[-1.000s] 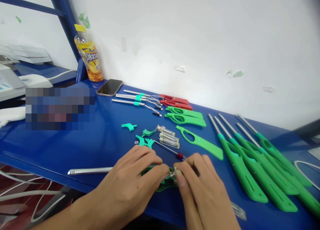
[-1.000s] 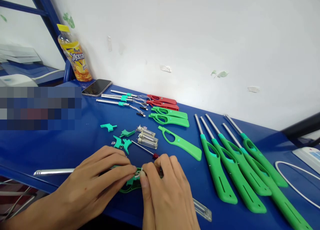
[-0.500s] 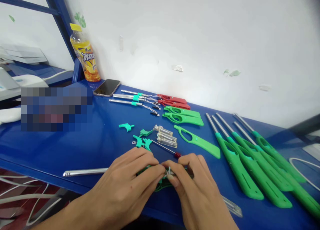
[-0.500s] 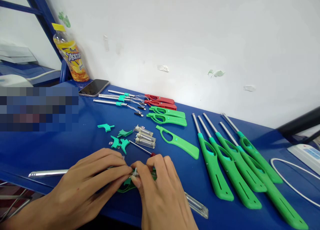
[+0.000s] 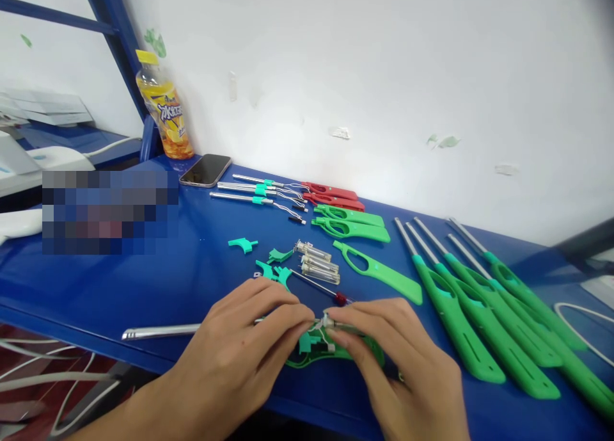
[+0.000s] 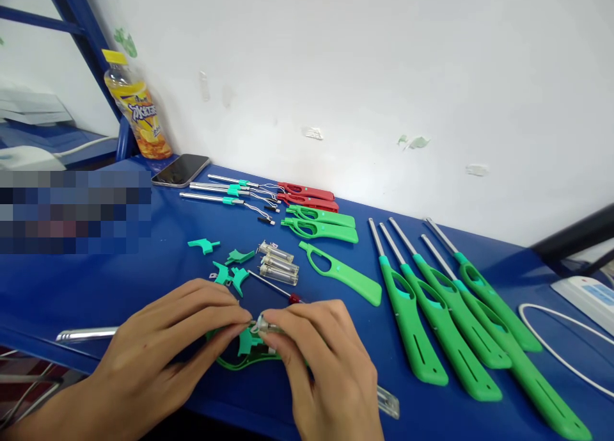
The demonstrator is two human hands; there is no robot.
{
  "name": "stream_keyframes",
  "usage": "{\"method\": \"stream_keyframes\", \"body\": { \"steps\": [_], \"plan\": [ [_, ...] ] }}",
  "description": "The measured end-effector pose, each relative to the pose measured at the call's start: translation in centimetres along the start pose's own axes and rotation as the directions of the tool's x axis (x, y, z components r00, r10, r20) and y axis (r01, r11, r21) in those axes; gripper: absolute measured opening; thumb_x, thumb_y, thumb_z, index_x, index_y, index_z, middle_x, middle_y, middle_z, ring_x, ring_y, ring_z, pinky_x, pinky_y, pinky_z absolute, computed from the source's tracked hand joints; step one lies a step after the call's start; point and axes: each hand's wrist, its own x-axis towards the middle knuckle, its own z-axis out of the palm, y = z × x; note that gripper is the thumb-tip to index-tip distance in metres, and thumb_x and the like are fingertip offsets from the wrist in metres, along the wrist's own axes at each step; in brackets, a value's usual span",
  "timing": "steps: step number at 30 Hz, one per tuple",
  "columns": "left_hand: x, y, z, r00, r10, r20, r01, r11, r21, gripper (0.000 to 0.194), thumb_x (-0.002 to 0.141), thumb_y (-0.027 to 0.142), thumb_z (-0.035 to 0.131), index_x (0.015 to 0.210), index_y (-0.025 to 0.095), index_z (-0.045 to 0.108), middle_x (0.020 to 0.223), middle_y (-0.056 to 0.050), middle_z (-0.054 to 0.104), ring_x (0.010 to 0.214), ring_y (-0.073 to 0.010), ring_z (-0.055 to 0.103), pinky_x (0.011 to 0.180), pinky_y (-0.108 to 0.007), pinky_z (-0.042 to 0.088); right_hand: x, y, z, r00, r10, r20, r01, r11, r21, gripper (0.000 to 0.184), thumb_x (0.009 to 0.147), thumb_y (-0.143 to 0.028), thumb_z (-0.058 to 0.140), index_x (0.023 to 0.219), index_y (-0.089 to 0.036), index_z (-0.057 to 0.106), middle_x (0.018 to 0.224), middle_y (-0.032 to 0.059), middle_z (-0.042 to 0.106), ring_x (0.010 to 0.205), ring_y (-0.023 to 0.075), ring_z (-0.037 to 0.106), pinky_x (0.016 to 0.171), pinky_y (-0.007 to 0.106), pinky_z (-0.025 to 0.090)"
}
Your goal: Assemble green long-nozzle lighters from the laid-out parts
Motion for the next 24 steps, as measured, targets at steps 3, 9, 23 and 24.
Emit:
{"method": "stream_keyframes", "body": {
  "steps": [3,9,23,24],
  "plan": [
    [-0.05,-0.08,0.07,1.0,-0.017,0.005,0.017,0.999,-0.041,0.017,0.11,0.007,0.054,0.11,0.02,0.066,0.099,0.0,0.072,0.091,-0.0148,0.066,0.09,-0.028,0.052,0.0,-0.09,-0.1,0.999,-0.046,-0.004,0.046,0.999,-0.001,0.026,0.099,-0.009,0.072,0.118,-0.028,0.072,0.107,-0.0039,0.078,0.096,0.0129,0.069,0.089,0.023,0.058],
    [-0.08,-0.21,0.27,1.0,-0.004,0.009,0.004,0.999,-0.036,0.018,0.111,0.006,0.052,0.111,0.019,0.065,0.102,0.0,0.071,0.095,-0.0133,0.064,0.095,-0.026,0.049,0.06,-0.06,-0.27,0.998,-0.063,-0.007,0.063,0.997,0.043,0.028,0.097,-0.008,0.075,0.119,-0.026,0.073,0.106,-0.0036,0.08,0.093,0.0134,0.069,0.085,0.024,0.06],
    [-0.36,-0.26,0.36,0.999,0.032,0.025,-0.032,0.999,-0.001,0.02,0.11,0.004,0.052,0.111,0.019,0.065,0.099,0.001,0.073,0.092,-0.0139,0.064,0.094,-0.03,0.045,-0.01,-0.23,-0.1,0.997,-0.072,0.024,0.072,0.997,0.016,0.027,0.099,-0.009,0.072,0.12,-0.026,0.073,0.108,-0.0021,0.08,0.091,0.0137,0.069,0.084,0.023,0.06],
    [-0.3,-0.17,0.33,0.999,0.029,0.038,-0.029,1.0,-0.004,0.019,0.111,0.006,0.052,0.111,0.019,0.065,0.098,0.002,0.073,0.092,-0.0136,0.065,0.095,-0.03,0.045,0.0,-0.21,-0.06,0.997,-0.065,0.034,0.065,0.998,0.002,0.026,0.101,-0.01,0.07,0.12,-0.026,0.073,0.107,-0.002,0.079,0.092,0.0138,0.069,0.085,0.023,0.059]
  ]
}}
